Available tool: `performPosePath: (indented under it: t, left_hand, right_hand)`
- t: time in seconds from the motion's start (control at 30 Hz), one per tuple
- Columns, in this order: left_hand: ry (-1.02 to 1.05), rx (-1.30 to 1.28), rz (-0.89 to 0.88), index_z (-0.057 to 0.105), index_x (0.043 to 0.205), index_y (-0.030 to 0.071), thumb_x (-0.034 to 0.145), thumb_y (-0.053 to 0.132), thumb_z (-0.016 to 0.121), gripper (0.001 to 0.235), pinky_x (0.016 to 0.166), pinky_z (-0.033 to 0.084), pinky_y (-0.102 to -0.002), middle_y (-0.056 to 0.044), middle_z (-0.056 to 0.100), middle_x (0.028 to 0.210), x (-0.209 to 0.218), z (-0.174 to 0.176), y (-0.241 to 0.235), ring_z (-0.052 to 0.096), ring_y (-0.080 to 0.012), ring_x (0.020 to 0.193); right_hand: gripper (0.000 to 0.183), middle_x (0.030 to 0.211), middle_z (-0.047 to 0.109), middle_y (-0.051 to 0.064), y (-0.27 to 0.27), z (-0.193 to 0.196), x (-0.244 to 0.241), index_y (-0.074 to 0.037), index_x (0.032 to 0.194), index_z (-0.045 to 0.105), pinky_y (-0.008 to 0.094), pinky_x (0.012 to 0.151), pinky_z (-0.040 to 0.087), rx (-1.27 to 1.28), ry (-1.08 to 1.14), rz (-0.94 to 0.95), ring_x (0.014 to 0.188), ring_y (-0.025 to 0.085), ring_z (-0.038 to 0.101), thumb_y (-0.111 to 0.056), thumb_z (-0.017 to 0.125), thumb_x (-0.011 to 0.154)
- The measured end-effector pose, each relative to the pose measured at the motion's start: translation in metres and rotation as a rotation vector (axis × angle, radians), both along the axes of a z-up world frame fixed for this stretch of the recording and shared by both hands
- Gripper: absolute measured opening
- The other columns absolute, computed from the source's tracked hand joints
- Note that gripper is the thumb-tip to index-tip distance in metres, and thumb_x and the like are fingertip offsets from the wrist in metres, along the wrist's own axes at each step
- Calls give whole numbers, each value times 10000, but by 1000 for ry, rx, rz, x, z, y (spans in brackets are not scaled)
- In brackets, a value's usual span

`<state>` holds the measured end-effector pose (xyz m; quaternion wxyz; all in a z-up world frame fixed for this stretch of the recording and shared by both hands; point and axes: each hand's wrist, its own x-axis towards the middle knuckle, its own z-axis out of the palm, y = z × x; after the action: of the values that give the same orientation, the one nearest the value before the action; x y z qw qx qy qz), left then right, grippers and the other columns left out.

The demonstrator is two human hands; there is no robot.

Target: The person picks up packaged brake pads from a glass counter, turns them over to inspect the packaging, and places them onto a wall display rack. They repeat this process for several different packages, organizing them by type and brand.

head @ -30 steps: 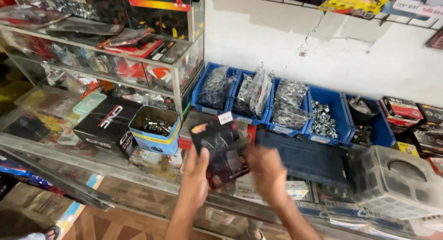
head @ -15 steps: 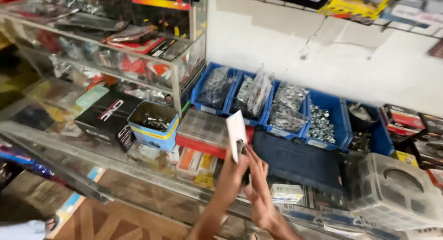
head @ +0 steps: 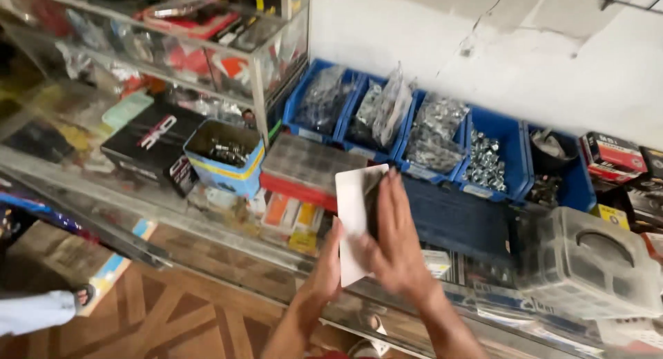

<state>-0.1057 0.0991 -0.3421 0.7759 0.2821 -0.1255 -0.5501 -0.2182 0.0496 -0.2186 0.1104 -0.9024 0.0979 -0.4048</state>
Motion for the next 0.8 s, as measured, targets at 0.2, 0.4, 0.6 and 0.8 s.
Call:
performPosePath:
  t: [0.2,0.4,0.6,0.8]
  left_hand:
    - [-345,-48,-255,318,1566,68,991,567,256,764,764,617,-363,-169,614,1207,-3,66,21,653,-235,961]
    - [210,149,140,505,1528,43,991,553,306,767,1020,411,-435,-186,605,1436,33,96,28,559,-326,1179]
    - [-50,214,-127,680,1108,51,1023,528,476,525,437,200,-226,4,481,697,3,35,26,319,-59,502]
    - [-1143,37,-29,154,1639,263,566,1059,264,1341,1113,127,-713,-111,168,1736,32,22,-66,198,-449,1503]
  right_hand:
    - [770,1731,95,250,16,14,22,-22,1645,41,676,1302,213,206,-56,147,1607,479,194,-295,420,1034]
    - [837,1656,185,350,39,-35,0,123,1543,266,542,1243,227,93,265,158,1562,496,190,-356,605,946]
    - [767,1720,-80,260,35,-9,-2,14,1621,37,591,1270,133,397,76,220,1609,446,-41,-441,350,1090]
    - [522,1578,335,335,25,-6,-18,113,1497,319,529,1220,416,678,-355,362,1466,452,416,64,500,1010]
